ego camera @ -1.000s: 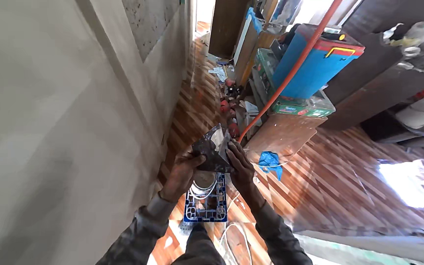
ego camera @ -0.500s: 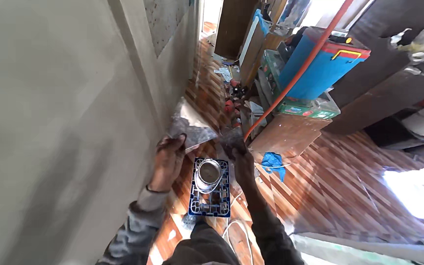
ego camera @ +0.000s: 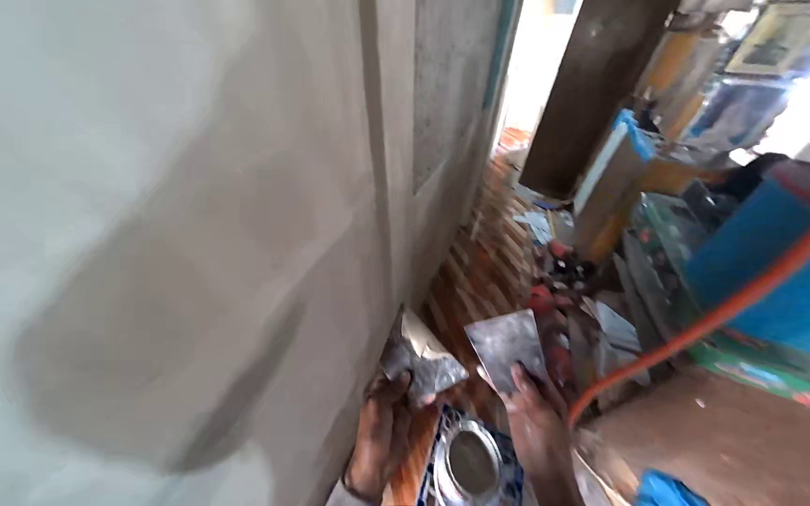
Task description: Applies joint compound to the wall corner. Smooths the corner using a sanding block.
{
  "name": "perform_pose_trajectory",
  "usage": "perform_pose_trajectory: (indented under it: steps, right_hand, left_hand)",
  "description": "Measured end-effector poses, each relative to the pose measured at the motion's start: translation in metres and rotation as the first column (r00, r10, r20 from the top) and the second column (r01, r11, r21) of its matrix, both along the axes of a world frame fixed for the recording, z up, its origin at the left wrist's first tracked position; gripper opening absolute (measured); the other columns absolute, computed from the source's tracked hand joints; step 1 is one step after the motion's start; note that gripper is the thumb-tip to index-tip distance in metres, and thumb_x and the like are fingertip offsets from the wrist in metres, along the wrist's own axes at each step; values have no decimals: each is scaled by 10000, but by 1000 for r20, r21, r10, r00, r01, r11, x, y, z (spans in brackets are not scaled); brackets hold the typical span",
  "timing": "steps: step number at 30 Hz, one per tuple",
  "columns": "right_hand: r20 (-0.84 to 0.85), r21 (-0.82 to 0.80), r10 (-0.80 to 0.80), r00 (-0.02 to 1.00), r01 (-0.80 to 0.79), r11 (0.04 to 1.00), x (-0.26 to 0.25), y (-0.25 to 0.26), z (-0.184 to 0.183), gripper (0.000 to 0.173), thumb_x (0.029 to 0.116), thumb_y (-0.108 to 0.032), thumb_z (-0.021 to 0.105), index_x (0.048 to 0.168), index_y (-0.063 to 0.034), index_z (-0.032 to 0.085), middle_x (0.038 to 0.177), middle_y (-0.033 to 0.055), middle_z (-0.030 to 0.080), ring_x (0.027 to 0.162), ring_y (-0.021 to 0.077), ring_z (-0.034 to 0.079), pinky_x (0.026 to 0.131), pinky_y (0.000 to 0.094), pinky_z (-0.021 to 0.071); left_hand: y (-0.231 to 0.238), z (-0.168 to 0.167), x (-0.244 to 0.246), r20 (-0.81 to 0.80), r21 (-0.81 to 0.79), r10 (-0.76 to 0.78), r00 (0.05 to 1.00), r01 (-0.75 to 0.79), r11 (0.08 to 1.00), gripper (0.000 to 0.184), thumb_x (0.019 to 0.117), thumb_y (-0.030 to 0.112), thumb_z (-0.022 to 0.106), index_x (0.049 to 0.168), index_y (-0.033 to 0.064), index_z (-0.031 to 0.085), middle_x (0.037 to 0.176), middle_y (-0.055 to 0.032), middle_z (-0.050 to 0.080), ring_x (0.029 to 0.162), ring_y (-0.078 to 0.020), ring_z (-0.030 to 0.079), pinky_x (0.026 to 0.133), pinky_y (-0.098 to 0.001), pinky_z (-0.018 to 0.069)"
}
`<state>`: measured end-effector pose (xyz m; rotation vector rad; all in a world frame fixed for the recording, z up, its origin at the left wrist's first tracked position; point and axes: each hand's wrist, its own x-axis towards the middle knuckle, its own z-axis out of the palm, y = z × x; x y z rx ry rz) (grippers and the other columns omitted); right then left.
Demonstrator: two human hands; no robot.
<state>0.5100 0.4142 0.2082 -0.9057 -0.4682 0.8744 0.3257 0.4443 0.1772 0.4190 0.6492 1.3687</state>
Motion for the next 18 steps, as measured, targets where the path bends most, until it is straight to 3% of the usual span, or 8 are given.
perform_pose_trajectory:
  steps: [3,6,8,10,12,13,15,18]
  right_hand:
    - [-31,-7,2,1000,-2,1000,22,16,-17,323,977,-98,575,1294,-39,555,1075,43,719,951,138,724,835,361,634]
    - [-186,-58,32,982,-44,997,41,34,-49,208,1050,-176,511,1236,-115,583,1066,4,699,946,113,700,808,333,614]
    - [-309,-3,126,943,-133,991,45,39,-71,235,1095,-295,420,1153,-193,624,955,-55,694,811,50,675,699,257,594]
    - [-443,181,318,838,-264,948,36,42,-87,386,1104,-365,346,1066,-167,675,699,-68,618,533,19,546,495,191,480]
    - [-477,377,546,688,-401,835,19,40,-99,369,1079,-393,413,1064,-161,701,634,-74,567,474,10,486,456,178,437]
    - [-459,397,610,646,-465,791,6,36,-100,355,1067,-403,444,1033,-178,717,608,-86,549,454,-3,461,441,169,414]
    - [-412,309,651,637,-575,758,-19,23,-93,386,1069,-457,426,960,-212,703,563,-108,502,405,-23,397,385,150,357]
    - [-421,256,698,579,-663,704,-58,1,-77,400,1085,-393,380,1010,-163,699,580,-85,530,414,-3,425,393,169,383]
  left_hand:
    - [-5,0,-16,-41,22,55,998,-54,998,314,984,-18,483,1293,3,528,1018,-172,720,842,-279,734,757,-457,633]
    - [-20,-1,-32,-111,-34,82,990,-87,996,278,999,-28,458,1267,-11,529,969,-162,722,803,-268,739,743,-444,638]
    - [-34,-5,-37,-102,-80,80,992,-88,993,249,993,-32,459,1225,-20,550,954,-169,725,792,-263,739,732,-430,639]
    - [-51,-11,-38,-77,-111,58,995,-67,992,227,996,-25,466,1203,-19,559,958,-177,722,795,-266,737,732,-426,637]
    - [-70,-20,-39,-40,-110,33,999,-37,993,236,984,-21,489,1206,-17,568,964,-182,719,797,-268,731,732,-429,632]
    - [-80,-25,-40,-15,-110,21,1000,-23,994,237,978,-17,499,1201,-14,578,965,-183,722,796,-267,733,726,-423,633]
    - [-101,-32,-44,19,-133,8,1000,-5,991,224,982,-23,495,1189,-13,579,963,-181,722,789,-258,734,715,-409,635]
    - [-125,-35,-57,44,-143,33,998,-27,989,181,1004,-14,462,1156,-15,560,947,-169,717,770,-245,728,697,-391,633]
